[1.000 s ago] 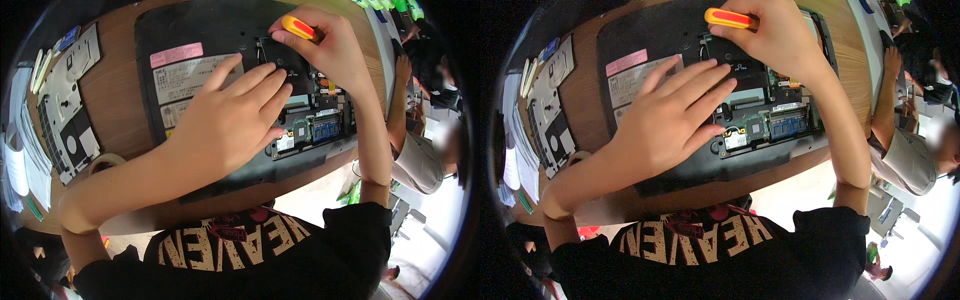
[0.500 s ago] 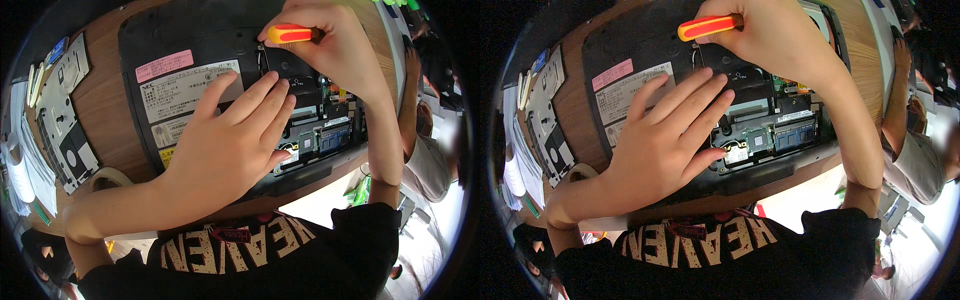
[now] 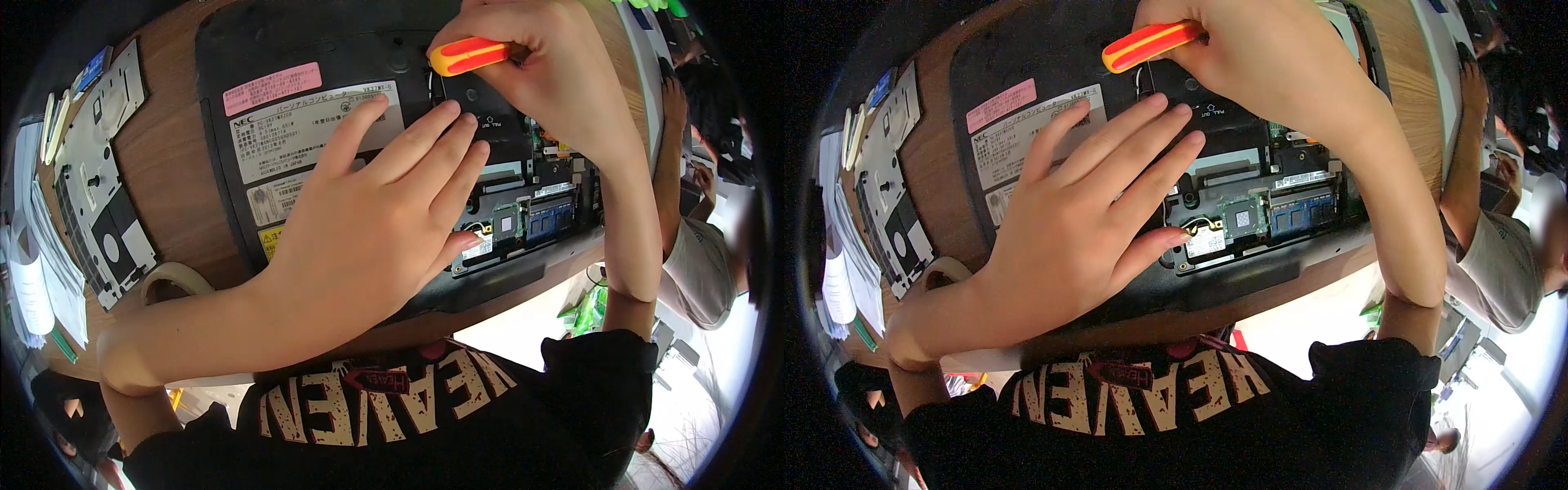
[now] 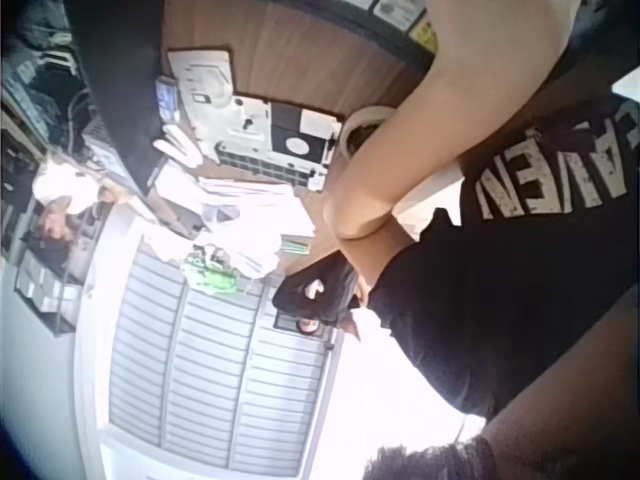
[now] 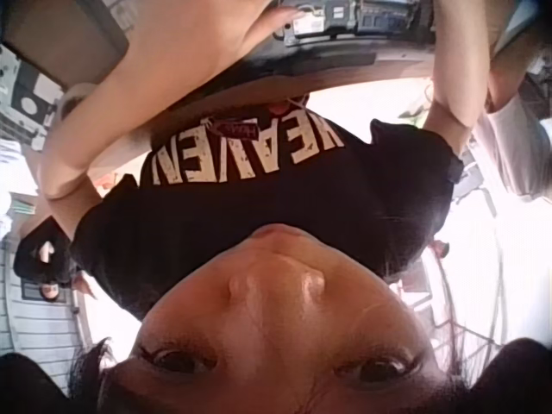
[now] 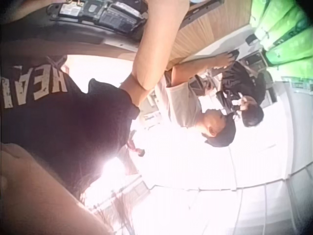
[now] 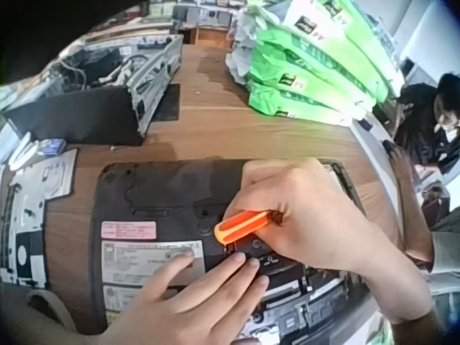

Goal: The person repairs a laptop by using a screwdriver to remove internal screws and components. They handle small screws from a container, place them into the laptop, and use the screwdriver to secure or loosen parts while other people work nearby.

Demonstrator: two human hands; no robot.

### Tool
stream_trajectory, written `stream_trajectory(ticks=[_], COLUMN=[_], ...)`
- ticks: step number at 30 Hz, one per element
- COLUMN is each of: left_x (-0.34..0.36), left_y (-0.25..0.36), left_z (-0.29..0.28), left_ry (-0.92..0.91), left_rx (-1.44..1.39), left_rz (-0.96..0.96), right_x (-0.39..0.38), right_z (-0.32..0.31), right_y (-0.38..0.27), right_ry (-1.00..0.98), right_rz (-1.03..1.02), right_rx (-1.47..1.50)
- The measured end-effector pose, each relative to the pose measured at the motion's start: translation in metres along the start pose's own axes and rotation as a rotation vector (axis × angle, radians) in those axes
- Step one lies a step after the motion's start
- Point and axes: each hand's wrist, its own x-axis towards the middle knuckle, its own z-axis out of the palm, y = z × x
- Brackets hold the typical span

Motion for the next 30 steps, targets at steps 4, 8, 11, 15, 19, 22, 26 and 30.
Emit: stream_trajectory(ticks=[4,8,11,15,19,22,26,30], left_x=[-0.001,-0.003,-0.004,-0.005,-0.006,-0.006,-0.006,-0.006], left_y=[0.0,0.0,0.0,-0.001,-0.001,-0.001,0.0,-0.002], left_z=[0.001,0.002,0.004,0.005,0.007,0.008,0.011,0.012], left_ry=[0.001,0.015,0.039,0.048,0.053,0.068,0.082,0.104], left_rx=[-0.001,0.015,0.011,0.044,0.072,0.086,0.102,0.114], left_rz=[-0.007,-0.004,-0.004,0.001,0.005,0.007,0.009,0.026], right_x=[0.003,0.004,0.006,0.012,0.011,0.012,0.013,0.014], right_z=[0.001,-0.002,-0.006,-0.005,-0.003,-0.001,0.0,0.003], right_y=[-0.002,-0.02,-0.033,-0.039,-0.042,-0.041,-0.04,-0.039], right_ry=[-0.022,-0.074,-0.115,-0.156,-0.226,-0.213,-0.211,-0.201], right_rz=[-0.093,-0.147,-0.16,-0.211,-0.229,-0.184,-0.078,0.002], right_rx=[-0.175,-0.498,-0.57,-0.64,-0.823,-0.784,-0.707,-0.668])
